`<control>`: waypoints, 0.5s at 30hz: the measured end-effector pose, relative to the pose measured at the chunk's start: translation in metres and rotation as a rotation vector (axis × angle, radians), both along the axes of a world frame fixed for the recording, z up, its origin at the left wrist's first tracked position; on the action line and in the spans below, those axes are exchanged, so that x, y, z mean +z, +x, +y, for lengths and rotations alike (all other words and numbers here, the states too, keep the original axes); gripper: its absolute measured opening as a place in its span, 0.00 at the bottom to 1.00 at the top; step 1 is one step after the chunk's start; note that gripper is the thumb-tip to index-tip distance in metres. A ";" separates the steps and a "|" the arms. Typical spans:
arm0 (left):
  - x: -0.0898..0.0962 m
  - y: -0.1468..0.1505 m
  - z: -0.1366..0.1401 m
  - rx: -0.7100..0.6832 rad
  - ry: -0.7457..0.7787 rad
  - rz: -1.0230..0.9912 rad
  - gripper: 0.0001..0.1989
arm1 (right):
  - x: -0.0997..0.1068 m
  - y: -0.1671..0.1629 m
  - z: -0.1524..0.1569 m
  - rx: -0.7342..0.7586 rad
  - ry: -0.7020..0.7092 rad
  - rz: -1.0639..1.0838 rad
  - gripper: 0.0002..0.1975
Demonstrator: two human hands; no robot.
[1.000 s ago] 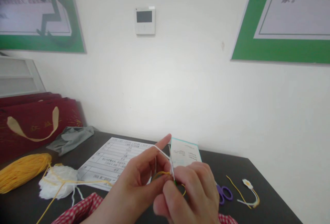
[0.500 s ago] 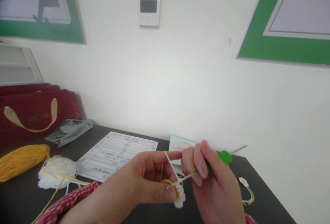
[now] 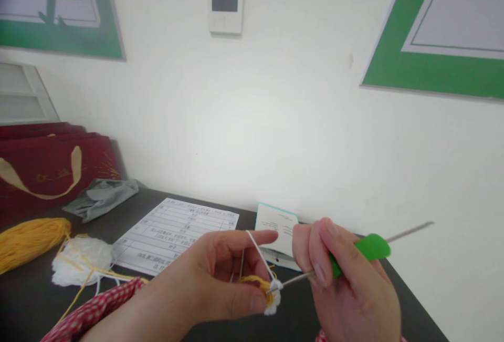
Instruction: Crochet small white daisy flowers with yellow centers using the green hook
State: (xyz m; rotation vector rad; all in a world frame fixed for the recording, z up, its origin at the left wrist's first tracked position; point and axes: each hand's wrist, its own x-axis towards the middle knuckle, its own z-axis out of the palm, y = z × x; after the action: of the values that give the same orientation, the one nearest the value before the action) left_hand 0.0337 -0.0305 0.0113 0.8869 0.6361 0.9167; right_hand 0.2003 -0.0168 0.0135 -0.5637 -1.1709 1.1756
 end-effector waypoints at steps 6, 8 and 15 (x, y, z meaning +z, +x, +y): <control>-0.001 -0.001 0.000 0.023 0.022 0.019 0.37 | -0.002 -0.001 -0.006 -0.116 0.158 -0.033 0.25; -0.001 -0.001 0.000 0.040 0.028 0.024 0.37 | -0.008 0.002 -0.007 -0.153 0.217 -0.048 0.25; -0.001 -0.003 0.000 0.054 0.082 0.057 0.36 | -0.040 0.023 -0.004 -0.341 0.481 -0.210 0.23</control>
State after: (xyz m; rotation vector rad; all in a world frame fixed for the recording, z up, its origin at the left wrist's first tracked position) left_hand 0.0310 -0.0308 0.0105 0.9759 0.6786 0.9742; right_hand 0.2236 -0.0204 -0.0264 -0.4967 -1.4141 0.5260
